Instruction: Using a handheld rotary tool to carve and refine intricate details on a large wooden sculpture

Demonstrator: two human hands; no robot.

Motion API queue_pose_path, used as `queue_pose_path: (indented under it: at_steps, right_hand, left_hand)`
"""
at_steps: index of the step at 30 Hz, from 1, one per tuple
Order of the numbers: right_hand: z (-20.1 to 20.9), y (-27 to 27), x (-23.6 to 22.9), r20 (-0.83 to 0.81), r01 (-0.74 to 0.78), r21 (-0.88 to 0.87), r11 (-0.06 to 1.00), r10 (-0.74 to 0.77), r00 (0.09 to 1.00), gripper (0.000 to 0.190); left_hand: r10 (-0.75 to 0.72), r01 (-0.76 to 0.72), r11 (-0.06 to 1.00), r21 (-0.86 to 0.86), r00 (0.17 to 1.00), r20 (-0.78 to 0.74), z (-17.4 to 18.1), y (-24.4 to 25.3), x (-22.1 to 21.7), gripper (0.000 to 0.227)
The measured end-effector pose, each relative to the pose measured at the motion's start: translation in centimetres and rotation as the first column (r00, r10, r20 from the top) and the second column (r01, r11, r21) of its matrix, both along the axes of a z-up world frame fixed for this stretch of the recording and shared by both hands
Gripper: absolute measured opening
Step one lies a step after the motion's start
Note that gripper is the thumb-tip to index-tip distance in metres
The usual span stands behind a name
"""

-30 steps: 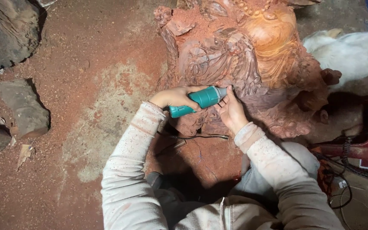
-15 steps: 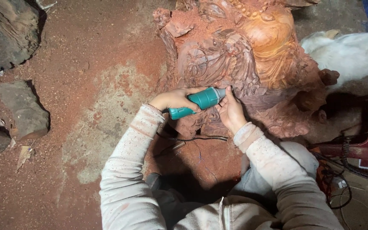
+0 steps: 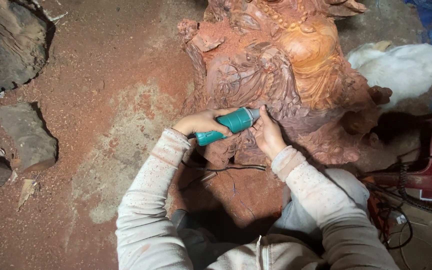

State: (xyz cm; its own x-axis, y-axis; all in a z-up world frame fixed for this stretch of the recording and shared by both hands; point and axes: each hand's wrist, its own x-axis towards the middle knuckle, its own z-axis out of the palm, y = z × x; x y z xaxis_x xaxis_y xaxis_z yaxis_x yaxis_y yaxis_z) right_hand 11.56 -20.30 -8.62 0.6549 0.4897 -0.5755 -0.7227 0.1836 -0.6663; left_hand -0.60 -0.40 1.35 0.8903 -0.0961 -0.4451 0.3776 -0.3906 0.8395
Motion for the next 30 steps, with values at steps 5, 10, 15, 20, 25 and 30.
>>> queue_pose_path:
  at_steps: [5,10,15,20,25,30]
  right_hand:
    - [-0.4,0.2,0.1,0.038,-0.008,-0.023,1.0,0.009,0.999,0.05]
    - [-0.8,-0.3,-0.5,0.057,-0.017,-0.036,0.999,0.019,0.998,0.057]
    - [0.4,-1.4,-2.0,0.111,-0.035,-0.092,0.995,0.046,0.993,0.051]
    - [0.4,-2.6,-2.3,0.242,-0.066,-0.241,0.968,0.126,0.962,0.045]
    - [-1.5,-4.6,-1.7,0.381,-0.052,-0.399,0.916,0.217,0.899,0.041]
    - [2.4,-6.1,-2.6,0.581,0.047,-0.457,0.888,0.258,0.772,0.034]
  left_hand:
    - [0.035,-0.035,0.999,-0.006,0.999,-0.028,-0.5,0.3,-0.5,0.097]
    - [0.065,-0.066,0.998,-0.02,0.997,-0.048,-1.8,-0.6,-1.4,0.097]
    - [0.102,-0.121,0.975,-0.184,0.989,-0.109,-3.5,-2.8,-2.8,0.1]
    - [0.237,-0.257,0.92,-0.297,0.966,-0.1,-5.9,-7.4,-4.4,0.1]
    - [0.345,-0.369,0.859,-0.355,0.929,-0.133,-3.9,-13.8,-5.2,0.104]
    - [0.434,-0.422,0.829,-0.366,0.899,-0.053,-3.6,-17.8,-4.7,0.101]
